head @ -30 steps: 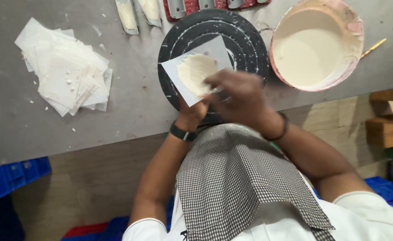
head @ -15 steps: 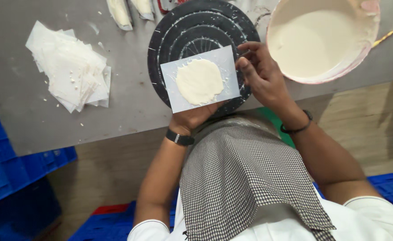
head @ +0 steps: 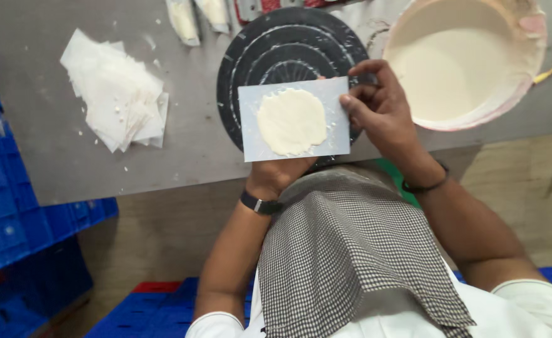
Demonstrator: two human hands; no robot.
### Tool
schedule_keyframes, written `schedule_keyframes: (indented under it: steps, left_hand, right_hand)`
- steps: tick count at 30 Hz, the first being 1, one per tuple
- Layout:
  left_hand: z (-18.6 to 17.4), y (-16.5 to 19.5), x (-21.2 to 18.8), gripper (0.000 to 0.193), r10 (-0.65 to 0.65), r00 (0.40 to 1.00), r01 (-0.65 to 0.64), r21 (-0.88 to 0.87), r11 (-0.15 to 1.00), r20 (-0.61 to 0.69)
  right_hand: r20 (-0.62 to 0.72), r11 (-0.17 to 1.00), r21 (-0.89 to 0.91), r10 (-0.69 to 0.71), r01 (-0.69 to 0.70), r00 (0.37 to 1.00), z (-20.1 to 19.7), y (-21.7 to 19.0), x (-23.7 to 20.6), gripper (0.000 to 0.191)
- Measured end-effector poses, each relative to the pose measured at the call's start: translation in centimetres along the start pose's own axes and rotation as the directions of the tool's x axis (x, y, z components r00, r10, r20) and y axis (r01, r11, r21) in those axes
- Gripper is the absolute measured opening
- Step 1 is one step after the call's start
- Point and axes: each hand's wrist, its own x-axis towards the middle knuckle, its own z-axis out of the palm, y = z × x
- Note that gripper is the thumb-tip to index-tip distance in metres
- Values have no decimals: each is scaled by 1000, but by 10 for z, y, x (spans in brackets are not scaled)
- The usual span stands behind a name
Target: The person repeatedly applies a white paste onto small square paper sheets using a brush, then places each coated sheet onto a vertical rack. The process is repeated for multiple sheets throughout the clip.
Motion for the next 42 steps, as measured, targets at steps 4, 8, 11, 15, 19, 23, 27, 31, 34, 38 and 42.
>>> schedule_keyframes:
  steps: [4, 8, 11, 15, 19, 23, 27, 31, 34, 38, 42]
  left_hand:
    - [14, -1, 0, 65, 108, 993, -118, 235, 965, 55]
    - [19, 4, 4, 65, 162, 978, -192, 261, 946, 133]
    - [17, 12, 1, 67, 144, 973, -184, 229, 956, 181]
    - [7, 19, -6, 67, 118, 972, -164, 229, 959, 202]
    - [-16, 20, -11, 55, 253, 916, -396, 607, 689, 310]
    - [-46, 17, -15, 58, 325, 809, -473, 871, -134, 490]
    - [-68, 13, -10, 49, 287, 753, -400, 758, -516, 592]
    - [-73, 3, 8, 52, 511, 859, -263, 881, 393, 29]
    - [-65, 2, 14, 76, 550, 818, -138, 868, 478, -172]
    - [-49, 3, 13, 89, 570, 821, -139, 977, 164, 21]
    - [-39, -1, 13, 87, 558, 806, -158, 836, 526, -198]
  right_hand:
    - [-39, 997, -76, -31, 28, 999, 9, -3, -3, 38]
    - [-25, 955, -253, -167, 155, 986, 22, -7, -10, 40]
    - [5, 901, -377, -232, 217, 973, 32, -12, -16, 39]
    - [10, 875, -421, -261, 241, 965, 43, -17, -20, 40]
    - [15, 795, -530, -340, 295, 940, 50, -20, -21, 37]
    - [25, 729, -601, -393, 328, 919, 53, -26, -20, 32]
    - [35, 704, -655, -335, 275, 942, 59, -35, -18, 19]
    - [225, 472, -779, -404, 413, 886, 70, -46, -16, 18]
    - [340, 320, -810, -429, 492, 837, 80, -52, -15, 36]
    - [397, 213, -819, -460, 533, 795, 88, -55, -13, 45]
    - [424, 201, -825, -397, 528, 814, 92, -55, -8, 13]
